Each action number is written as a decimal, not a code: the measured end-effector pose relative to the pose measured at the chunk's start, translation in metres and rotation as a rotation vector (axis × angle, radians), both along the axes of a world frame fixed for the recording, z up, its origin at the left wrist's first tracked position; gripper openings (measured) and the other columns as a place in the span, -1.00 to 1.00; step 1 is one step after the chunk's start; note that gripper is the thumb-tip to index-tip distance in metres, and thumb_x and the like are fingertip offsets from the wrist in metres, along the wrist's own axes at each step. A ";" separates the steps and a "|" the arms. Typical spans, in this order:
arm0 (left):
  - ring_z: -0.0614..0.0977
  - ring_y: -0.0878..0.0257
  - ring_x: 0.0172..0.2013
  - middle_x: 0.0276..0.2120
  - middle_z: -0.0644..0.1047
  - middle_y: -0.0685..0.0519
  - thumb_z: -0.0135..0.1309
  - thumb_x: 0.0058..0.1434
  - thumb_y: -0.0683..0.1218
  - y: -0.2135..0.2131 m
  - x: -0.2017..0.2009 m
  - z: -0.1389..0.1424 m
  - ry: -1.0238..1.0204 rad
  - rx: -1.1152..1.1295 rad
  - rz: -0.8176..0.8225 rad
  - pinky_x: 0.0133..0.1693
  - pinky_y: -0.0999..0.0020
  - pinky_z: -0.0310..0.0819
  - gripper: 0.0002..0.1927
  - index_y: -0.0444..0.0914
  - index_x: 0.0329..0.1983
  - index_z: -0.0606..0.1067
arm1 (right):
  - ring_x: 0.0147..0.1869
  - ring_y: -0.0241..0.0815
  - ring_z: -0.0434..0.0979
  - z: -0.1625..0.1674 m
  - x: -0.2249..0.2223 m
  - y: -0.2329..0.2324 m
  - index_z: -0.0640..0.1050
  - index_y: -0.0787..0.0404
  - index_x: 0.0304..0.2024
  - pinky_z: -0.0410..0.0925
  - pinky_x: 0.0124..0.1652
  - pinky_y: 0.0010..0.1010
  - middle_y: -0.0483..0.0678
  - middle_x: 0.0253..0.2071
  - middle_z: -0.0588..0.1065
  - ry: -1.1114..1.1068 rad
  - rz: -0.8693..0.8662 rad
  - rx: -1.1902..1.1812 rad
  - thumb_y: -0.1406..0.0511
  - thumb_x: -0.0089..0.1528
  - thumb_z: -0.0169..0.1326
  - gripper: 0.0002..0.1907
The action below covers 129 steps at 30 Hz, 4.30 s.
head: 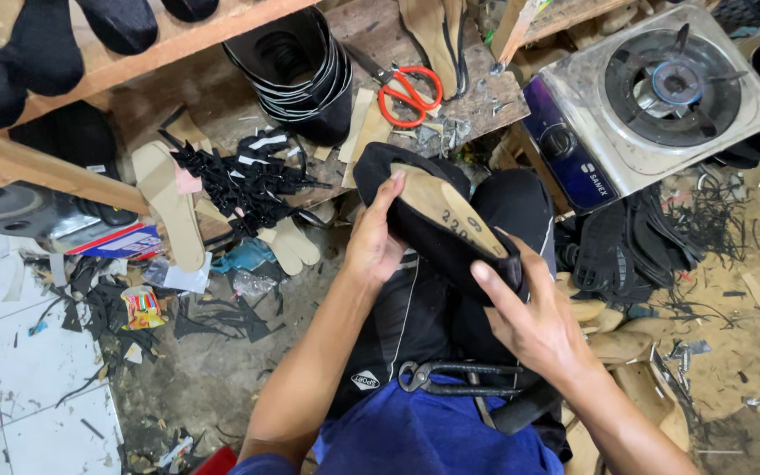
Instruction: The person holds a black fabric flat shoe fitted on a wooden last on their lap and repeatedly hammers the sole edge to set it, turning the shoe to work around the toe and sides. They press and smooth the insole by hand and reposition the shoe between hammering passes.
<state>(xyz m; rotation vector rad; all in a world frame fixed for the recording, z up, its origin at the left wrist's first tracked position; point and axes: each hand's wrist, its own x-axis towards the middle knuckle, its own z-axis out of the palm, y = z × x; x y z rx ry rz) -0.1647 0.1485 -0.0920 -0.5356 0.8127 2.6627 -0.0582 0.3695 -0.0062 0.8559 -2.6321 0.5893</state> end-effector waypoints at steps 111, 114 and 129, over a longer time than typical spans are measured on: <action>0.49 -0.14 0.28 0.22 0.49 -0.23 0.21 0.19 -0.23 0.086 0.004 0.029 1.489 -1.493 -0.099 0.37 -0.01 0.24 -0.47 -0.41 0.24 0.44 | 0.13 -0.20 0.53 -0.002 -0.007 0.059 0.59 0.24 0.08 0.28 0.17 -0.38 -0.07 -0.05 0.62 -0.946 -0.350 -0.672 0.32 0.25 0.10 -0.66; 0.48 -0.14 0.29 0.23 0.49 -0.24 0.21 0.11 -0.25 0.084 0.014 0.030 1.538 -1.538 -0.083 0.38 -0.03 0.21 -0.43 -0.43 0.24 0.45 | 0.05 -0.18 0.59 0.020 -0.003 0.055 0.57 0.25 -0.07 0.36 0.08 -0.36 -0.04 -0.13 0.63 -0.945 -0.353 -0.511 0.25 0.28 0.08 -0.76; 0.60 -0.07 0.19 0.16 0.57 -0.14 0.11 0.14 -0.37 0.104 -0.068 0.045 1.314 -1.303 -0.135 0.24 0.16 0.49 -0.45 -0.26 0.24 0.46 | -0.18 0.40 0.51 -0.022 -0.072 0.045 0.34 0.34 -0.15 0.32 -0.26 0.03 0.29 -0.29 0.52 -0.440 -0.540 -0.331 0.29 0.35 0.02 -0.78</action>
